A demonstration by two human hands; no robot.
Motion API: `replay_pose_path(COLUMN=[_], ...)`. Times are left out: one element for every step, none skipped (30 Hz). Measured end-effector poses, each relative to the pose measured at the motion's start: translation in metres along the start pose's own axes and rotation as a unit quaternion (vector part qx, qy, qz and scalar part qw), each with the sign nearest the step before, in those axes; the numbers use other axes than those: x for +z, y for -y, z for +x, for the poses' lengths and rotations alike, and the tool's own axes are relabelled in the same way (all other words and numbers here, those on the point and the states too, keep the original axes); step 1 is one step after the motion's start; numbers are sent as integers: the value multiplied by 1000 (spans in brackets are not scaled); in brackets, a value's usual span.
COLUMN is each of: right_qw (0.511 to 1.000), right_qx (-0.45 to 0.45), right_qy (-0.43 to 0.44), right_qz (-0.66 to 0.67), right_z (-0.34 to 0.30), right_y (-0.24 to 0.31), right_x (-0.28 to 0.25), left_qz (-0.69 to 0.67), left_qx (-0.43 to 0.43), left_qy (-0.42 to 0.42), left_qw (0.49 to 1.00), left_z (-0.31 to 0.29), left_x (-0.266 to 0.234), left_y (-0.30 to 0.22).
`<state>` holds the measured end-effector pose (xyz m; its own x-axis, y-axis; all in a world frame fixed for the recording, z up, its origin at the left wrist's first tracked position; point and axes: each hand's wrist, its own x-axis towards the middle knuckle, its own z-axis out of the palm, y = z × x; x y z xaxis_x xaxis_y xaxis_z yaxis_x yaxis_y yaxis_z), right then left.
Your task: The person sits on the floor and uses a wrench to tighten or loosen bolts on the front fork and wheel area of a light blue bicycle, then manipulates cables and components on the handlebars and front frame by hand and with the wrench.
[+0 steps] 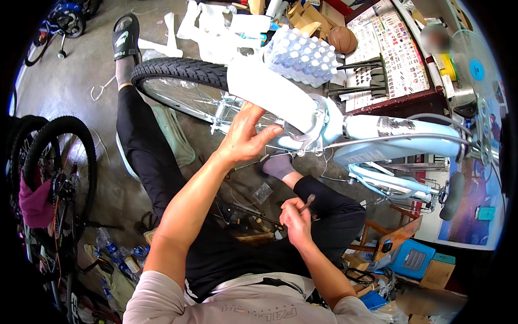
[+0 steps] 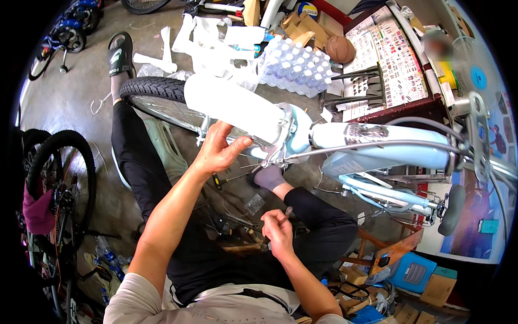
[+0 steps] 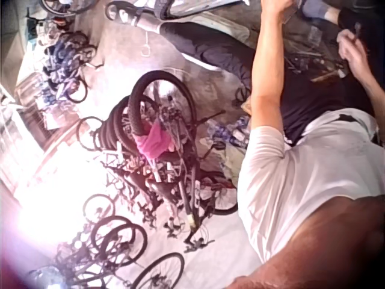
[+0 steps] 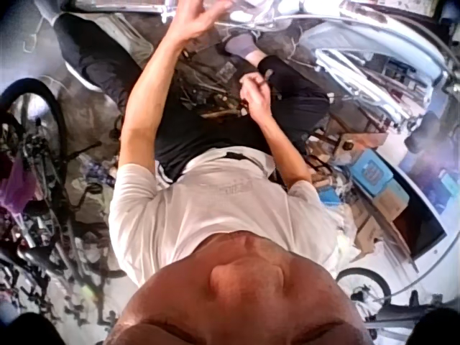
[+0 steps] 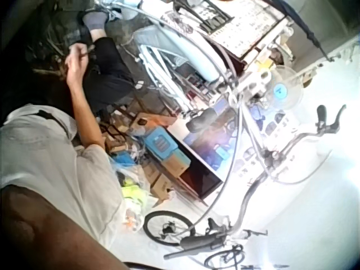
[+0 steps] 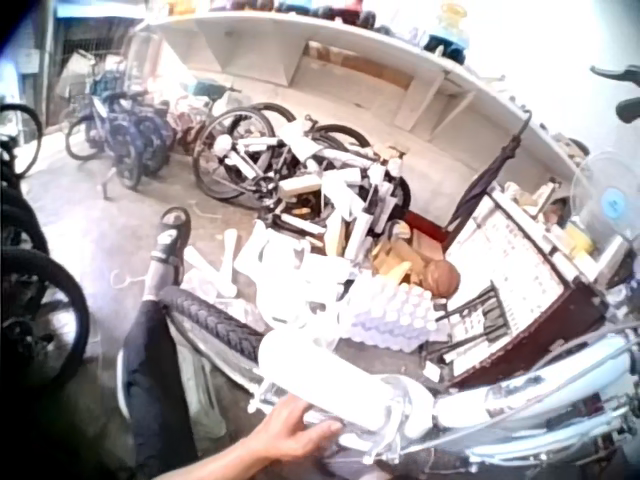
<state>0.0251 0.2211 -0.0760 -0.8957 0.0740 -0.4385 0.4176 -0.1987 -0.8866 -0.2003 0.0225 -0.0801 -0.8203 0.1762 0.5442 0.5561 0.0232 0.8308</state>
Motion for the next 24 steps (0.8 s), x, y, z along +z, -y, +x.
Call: replay_pose_path(right_qw=[998, 994, 984, 969, 958, 945, 941, 937, 930, 923, 919, 918, 918, 917, 915, 916, 909, 901, 901, 901, 892, 881, 875, 876], right_qx=[-52, -101, -170, -236, -273, -309, -320, -329, -351, -372, -383, -384, -385, -384, -387, -386, -393, -398, -384, -382, -401, -421, -428, -426], right_qy=[-19, -33, -55, -76, -93, -109, -112, -113, -107, -99, -95, -96, -97, -98, -97, -97, -103, -109, -122, -122, -118, -113, -107, -108], right_qz=[-7, -11, 4, 19, 10, 0, 14, 30, 17, 5, 12, 13, -14, -43, -52, -53, -95, -136, -163, -163, -174, -184, -200, -200], right_z=[6, 13, 21, 28, 33, 36, 38, 41, 43, 46, 49, 51, 53, 53, 52, 51, 49, 48, 45, 46, 48, 49, 48, 47], right_y=[11, 20, 39, 62, 86, 111, 131, 145, 156, 164, 170, 174, 177, 179, 180, 179, 178, 176, 178, 177, 177, 177, 180, 181], right_x=[7, 15, 29, 45, 57, 67, 76, 82, 85, 87, 90, 89, 88, 88, 89, 88, 86, 84, 82, 81, 80, 80, 82, 81], left_qz=[0, -11, -27, -24, -46, -69, -53, -49, -51, -50, -50, -54, -58, -58, -47, -36, -41, -42, -46, -50, -47, -48, -47, -45], left_qx=[7, -13, -35, -33, -54, -74, -79, -79, -83, -86, -85, -85, -88, -89, -84, -79, -79, -81, -79, -77, -69, -70, -69, -68], left_qy=[5, 12, 19, 25, 28, 31, 38, 41, 41, 39, 42, 40, 35, 35, 32, 29, 28, 27, 29, 31, 24, 25, 21, 18], left_qw=[1000, 1000, 999, 999, 997, 994, 995, 995, 994, 994, 994, 994, 994, 994, 995, 996, 996, 995, 995, 995, 996, 996, 996, 996], left_z=[2, 1, 0, -2, -3, -3, -1, -2, -1, 0, 0, 0, -1, -2, -2, -1, -1, -1, 0, 0, -2, -3, -3, -3], left_x=[2, 1, 3, 3, 3, 1, 0, -1, 1, 2, 2, 3, 3, 3, 1, 1, 1, 2, 1, 2, 3, 3, 3, 3], left_y=[0, -3, -5, -5, -5, -6, -8, -7, -6, -6, -6, -7, -8, -7, -5, -5, -8, -10, -10, -10, -8, -8, -8, -8])
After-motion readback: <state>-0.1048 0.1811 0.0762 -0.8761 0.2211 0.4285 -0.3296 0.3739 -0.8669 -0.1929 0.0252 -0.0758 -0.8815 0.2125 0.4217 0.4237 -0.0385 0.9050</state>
